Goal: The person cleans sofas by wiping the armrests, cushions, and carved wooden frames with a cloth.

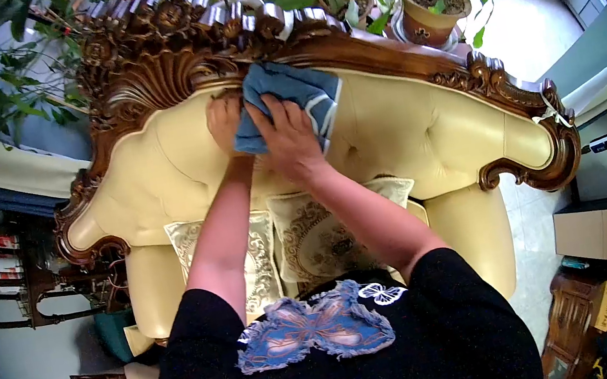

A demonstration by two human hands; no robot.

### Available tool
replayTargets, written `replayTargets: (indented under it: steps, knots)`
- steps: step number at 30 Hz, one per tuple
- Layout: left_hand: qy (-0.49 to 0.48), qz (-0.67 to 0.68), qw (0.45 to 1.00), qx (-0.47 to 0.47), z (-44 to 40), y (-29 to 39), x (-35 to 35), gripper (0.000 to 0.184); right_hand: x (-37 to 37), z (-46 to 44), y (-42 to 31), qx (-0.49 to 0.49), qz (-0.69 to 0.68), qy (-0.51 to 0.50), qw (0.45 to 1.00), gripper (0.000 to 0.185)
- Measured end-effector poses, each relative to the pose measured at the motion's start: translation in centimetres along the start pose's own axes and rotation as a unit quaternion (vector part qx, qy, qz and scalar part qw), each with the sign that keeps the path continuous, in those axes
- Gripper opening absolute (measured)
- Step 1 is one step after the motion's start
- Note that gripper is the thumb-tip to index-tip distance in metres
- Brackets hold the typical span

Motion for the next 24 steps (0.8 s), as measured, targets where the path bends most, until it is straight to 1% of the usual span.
replayTargets:
  steps: [1,2,4,5,6,7,8,9,11,12,13,14,15,17,18,20,21,22,23,24]
  knots:
    - [-0.011,0.014,1.000,-0.012,-0.4,0.2,-0.4,0.025,-0.3,0.4,0.4,-0.006,0.007,-0.020,1.000,0.076]
    - [-0.002,0.012,1.000,-0.006,-0.5,0.4,-0.9,0.025,-0.5,0.8,0.9,-0.013,0.014,-0.039,0.999,0.079]
    - [-0.048,0.034,0.998,-0.024,-0.8,0.2,-0.9,0.026,-2.4,2.1,2.6,-0.020,0.071,-0.010,0.997,0.076]
    - [-0.037,0.030,0.999,-0.018,-1.0,0.3,-1.4,0.026,-3.3,2.9,4.2,0.017,0.075,-0.012,0.997,0.074]
    - [-0.039,0.063,0.997,-0.010,-1.2,0.6,-1.8,0.025,-4.1,3.6,5.5,0.054,0.077,-0.015,0.995,0.071]
    - [-0.044,0.096,0.994,-0.002,-1.5,1.0,-2.2,0.024,-5.1,4.3,6.9,0.109,0.072,0.016,0.991,0.068]
    - [-0.039,0.091,0.995,0.002,-1.9,1.2,-2.8,0.024,-5.8,4.8,8.1,0.164,0.065,0.045,0.983,0.065]
    - [-0.065,0.111,0.992,-0.009,-2.1,1.2,-3.0,0.026,-6.0,4.9,8.7,0.161,0.060,0.049,0.984,0.065]
    - [-0.136,0.128,0.982,-0.042,-2.2,1.4,-2.9,0.028,-5.9,5.2,11.1,0.253,-0.047,0.077,0.963,0.059]
    - [-0.170,0.136,0.974,-0.069,-1.3,1.1,-1.9,0.034,-5.2,5.4,11.2,0.252,-0.053,0.081,0.963,0.059]
    - [-0.204,0.145,0.963,-0.096,-0.2,0.5,-0.1,0.041,-3.1,5.2,11.8,0.266,-0.164,0.082,0.946,0.056]
    - [-0.217,0.263,0.917,-0.206,0.2,2.2,-0.9,0.049,-1.7,4.9,12.2,0.273,-0.276,0.084,0.918,0.053]
    - [-0.226,0.374,0.845,-0.310,1.3,5.1,-2.4,0.057,-0.2,4.9,11.8,0.280,-0.365,0.089,0.884,0.051]
    - [-0.169,0.341,0.905,-0.190,0.9,10.9,-6.4,0.063,0.7,4.4,10.2,0.285,-0.425,0.067,0.856,0.049]
    - [-0.169,0.337,0.908,-0.183,0.7,12.6,-7.8,0.063,1.7,4.3,10.0,0.287,-0.456,0.061,0.840,0.048]
    - [-0.159,0.227,0.959,-0.066,0.5,15.5,-10.2,0.060,2.0,3.7,9.5,0.297,-0.453,0.059,0.838,0.050]
    - [-0.161,0.226,0.959,-0.065,1.0,15.1,-10.1,0.060,1.8,3.5,9.4,0.307,-0.445,0.053,0.840,0.053]
    - [-0.175,0.187,0.963,0.077,1.8,15.8,-10.1,0.062,1.2,3.0,9.4,0.308,-0.446,0.054,0.839,0.053]
    - [-0.186,0.146,0.948,0.215,2.6,17.0,-10.3,0.064,0.5,2.4,9.2,0.306,-0.407,0.013,0.861,0.061]
    - [-0.189,0.146,0.947,0.213,3.1,16.9,-10.1,0.064,0.0,1.8,8.9,0.305,-0.366,-0.030,0.879,0.069]
Point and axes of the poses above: each hand's wrist, its own z-axis away from the middle knuckle, its own x-axis out of the palm, y = z × x, the point moved 7 cm from there along -z, towards the middle knuckle, and after that the axes turned 3 degrees about y, right-handed, at the moved point
